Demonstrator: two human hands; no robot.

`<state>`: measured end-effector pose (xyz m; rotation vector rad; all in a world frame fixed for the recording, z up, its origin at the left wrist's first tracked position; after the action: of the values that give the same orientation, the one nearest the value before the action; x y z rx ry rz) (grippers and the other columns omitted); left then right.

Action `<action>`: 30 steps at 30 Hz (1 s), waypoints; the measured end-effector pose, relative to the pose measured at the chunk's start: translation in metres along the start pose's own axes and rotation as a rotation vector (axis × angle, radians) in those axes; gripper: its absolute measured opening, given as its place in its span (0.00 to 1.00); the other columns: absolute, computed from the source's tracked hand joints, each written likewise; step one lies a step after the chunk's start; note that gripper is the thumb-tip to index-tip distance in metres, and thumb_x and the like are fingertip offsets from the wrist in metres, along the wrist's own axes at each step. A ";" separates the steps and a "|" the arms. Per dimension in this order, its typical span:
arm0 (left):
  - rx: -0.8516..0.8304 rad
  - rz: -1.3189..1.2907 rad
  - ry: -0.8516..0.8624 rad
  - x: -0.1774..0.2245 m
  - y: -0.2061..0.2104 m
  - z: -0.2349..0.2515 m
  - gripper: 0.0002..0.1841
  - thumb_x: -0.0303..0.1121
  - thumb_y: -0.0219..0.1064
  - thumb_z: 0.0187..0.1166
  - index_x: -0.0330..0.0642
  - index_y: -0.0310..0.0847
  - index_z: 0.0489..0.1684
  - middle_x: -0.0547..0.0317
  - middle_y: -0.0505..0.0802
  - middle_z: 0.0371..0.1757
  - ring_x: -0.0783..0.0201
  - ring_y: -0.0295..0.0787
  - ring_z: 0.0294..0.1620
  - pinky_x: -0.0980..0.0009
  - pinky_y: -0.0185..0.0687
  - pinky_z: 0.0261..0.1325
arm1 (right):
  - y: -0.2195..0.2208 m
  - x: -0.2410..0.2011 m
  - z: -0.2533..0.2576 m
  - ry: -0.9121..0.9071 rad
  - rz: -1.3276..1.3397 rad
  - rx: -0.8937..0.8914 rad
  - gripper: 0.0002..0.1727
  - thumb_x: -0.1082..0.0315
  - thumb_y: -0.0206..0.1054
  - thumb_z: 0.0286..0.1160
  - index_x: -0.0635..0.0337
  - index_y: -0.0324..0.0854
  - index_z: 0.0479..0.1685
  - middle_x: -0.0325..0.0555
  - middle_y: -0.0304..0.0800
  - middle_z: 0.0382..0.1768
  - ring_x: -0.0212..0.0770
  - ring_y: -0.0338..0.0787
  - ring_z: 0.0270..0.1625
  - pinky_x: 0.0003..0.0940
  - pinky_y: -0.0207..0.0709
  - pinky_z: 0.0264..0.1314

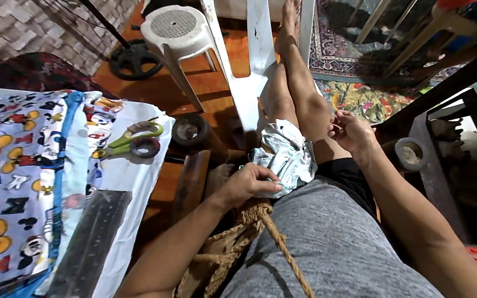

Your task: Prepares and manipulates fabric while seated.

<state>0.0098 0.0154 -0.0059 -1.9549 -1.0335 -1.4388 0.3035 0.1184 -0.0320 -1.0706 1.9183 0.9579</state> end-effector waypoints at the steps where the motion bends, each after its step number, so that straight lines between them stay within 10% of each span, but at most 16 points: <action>1: -0.005 -0.005 0.002 0.000 0.000 0.000 0.08 0.24 0.67 0.73 0.48 0.91 0.30 0.76 0.92 0.26 0.83 0.85 0.28 0.83 0.82 0.34 | -0.002 -0.002 0.002 -0.015 -0.005 0.012 0.06 0.65 0.51 0.93 0.52 0.71 0.57 0.36 0.81 0.32 0.30 0.82 0.23 0.25 0.80 0.26; 30: -0.038 0.043 0.036 -0.003 -0.001 0.001 0.07 0.26 0.68 0.72 0.49 0.90 0.30 0.78 0.90 0.25 0.85 0.83 0.26 0.85 0.79 0.31 | -0.040 -0.010 0.043 -0.121 0.107 0.292 0.10 0.64 0.46 0.96 0.53 0.63 0.66 0.38 0.85 0.33 0.27 0.82 0.22 0.20 0.75 0.23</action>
<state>0.0093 0.0157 -0.0095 -1.9588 -0.9494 -1.4751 0.3528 0.1433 -0.0535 -0.7319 1.9571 0.7510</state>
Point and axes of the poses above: each hand's wrist, its own z-axis towards the middle knuckle, its own y-axis out of the palm, x = y × z, the point moved 2 cm from there along z, towards the middle knuckle
